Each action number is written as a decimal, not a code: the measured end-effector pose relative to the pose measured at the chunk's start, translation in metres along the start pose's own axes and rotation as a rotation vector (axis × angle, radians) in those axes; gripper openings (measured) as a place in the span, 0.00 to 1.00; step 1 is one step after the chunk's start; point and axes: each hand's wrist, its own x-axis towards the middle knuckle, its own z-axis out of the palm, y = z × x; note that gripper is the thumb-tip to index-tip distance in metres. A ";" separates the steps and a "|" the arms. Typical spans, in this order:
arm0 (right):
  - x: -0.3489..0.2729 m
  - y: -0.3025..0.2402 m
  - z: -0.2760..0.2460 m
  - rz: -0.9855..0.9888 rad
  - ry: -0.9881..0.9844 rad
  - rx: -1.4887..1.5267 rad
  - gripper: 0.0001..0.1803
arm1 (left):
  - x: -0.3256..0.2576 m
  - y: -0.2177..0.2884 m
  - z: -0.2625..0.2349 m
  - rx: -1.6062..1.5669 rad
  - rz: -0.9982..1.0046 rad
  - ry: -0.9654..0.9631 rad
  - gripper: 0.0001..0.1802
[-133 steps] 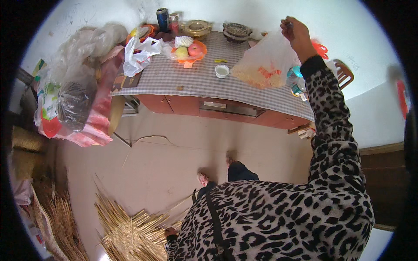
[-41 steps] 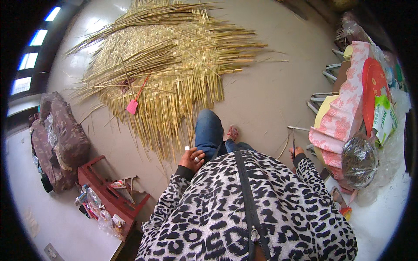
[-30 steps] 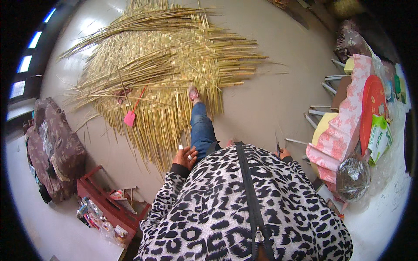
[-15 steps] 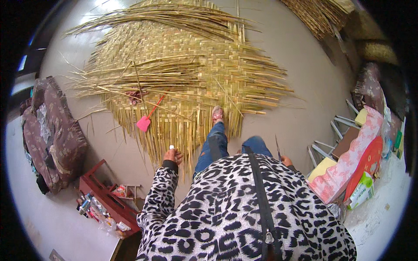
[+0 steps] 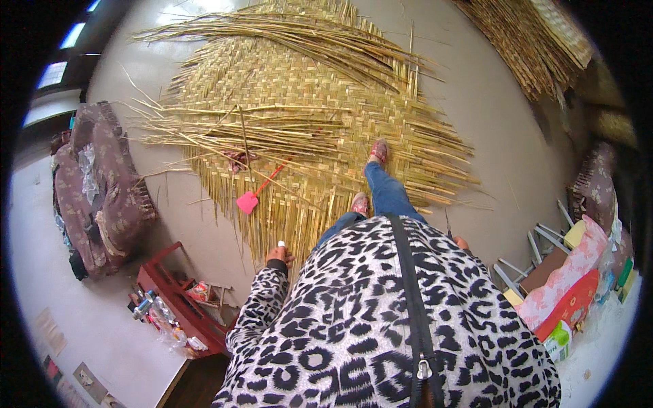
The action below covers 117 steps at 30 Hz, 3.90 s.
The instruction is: The person wraps white tape around a small cylindrical object, cuts the tape with scissors, and folds the end. The person then walks to a table and picks up a plastic bag before returning to the floor.
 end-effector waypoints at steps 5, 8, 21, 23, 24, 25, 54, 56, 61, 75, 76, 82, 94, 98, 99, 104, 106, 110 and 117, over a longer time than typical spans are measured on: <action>0.061 -0.033 -0.049 0.153 -0.065 0.410 0.17 | 0.057 -0.054 -0.004 0.794 0.153 -0.068 0.21; 0.095 -0.060 -0.083 0.154 -0.123 0.612 0.17 | 0.084 -0.030 0.011 0.920 0.380 -0.107 0.26; 0.165 -0.072 -0.161 0.237 -0.102 0.502 0.18 | 0.078 0.113 0.105 0.812 0.206 0.017 0.29; 0.175 -0.066 -0.155 0.252 -0.075 0.500 0.18 | 0.105 0.106 0.096 0.908 0.268 -0.026 0.29; 0.177 -0.065 -0.151 0.265 -0.018 0.514 0.16 | 0.113 0.107 0.093 0.940 0.299 -0.047 0.30; 0.175 -0.064 -0.149 0.250 -0.049 0.544 0.16 | 0.118 0.113 0.094 0.960 0.323 -0.067 0.30; 0.142 -0.186 -0.108 0.458 -0.034 0.516 0.20 | 0.037 0.459 0.272 1.139 0.635 -0.373 0.20; 0.132 -0.221 -0.099 0.456 0.006 0.668 0.18 | 0.036 0.490 0.294 1.476 0.714 -0.442 0.21; 0.090 -0.303 -0.050 0.435 -0.003 1.007 0.15 | 0.035 0.566 0.331 2.048 0.807 -0.575 0.21; 0.040 -0.389 0.156 0.714 0.118 1.111 0.20 | 0.035 0.640 0.383 2.750 0.550 -0.922 0.22; 0.043 -0.389 0.168 0.766 0.089 1.220 0.19 | 0.035 0.645 0.380 2.685 0.525 -0.919 0.22; 0.070 -0.380 0.250 0.849 0.152 1.509 0.13 | 0.052 0.613 0.350 2.940 0.696 -1.091 0.18; 0.103 -0.366 0.314 0.837 -0.134 1.155 0.21 | 0.041 0.544 0.371 3.231 0.199 -1.446 0.19; 0.159 -0.371 0.359 0.811 0.096 1.286 0.28 | 0.090 0.524 0.387 3.478 0.040 -0.996 0.18; 0.179 -0.371 0.369 0.826 0.111 1.392 0.29 | 0.104 0.521 0.396 3.391 0.212 -1.026 0.17; 0.291 -0.376 0.392 0.668 0.025 1.305 0.37 | 0.168 0.487 0.483 2.820 0.805 -1.395 0.19; 0.326 -0.374 0.390 0.645 0.133 1.351 0.33 | 0.189 0.463 0.516 2.983 0.776 -1.378 0.23; 0.406 -0.366 0.379 0.691 0.602 1.150 0.30 | 0.225 0.418 0.545 2.809 0.787 -1.378 0.22; 0.504 -0.331 0.384 0.591 0.597 0.845 0.15 | 0.294 0.365 0.555 2.883 0.689 -1.264 0.21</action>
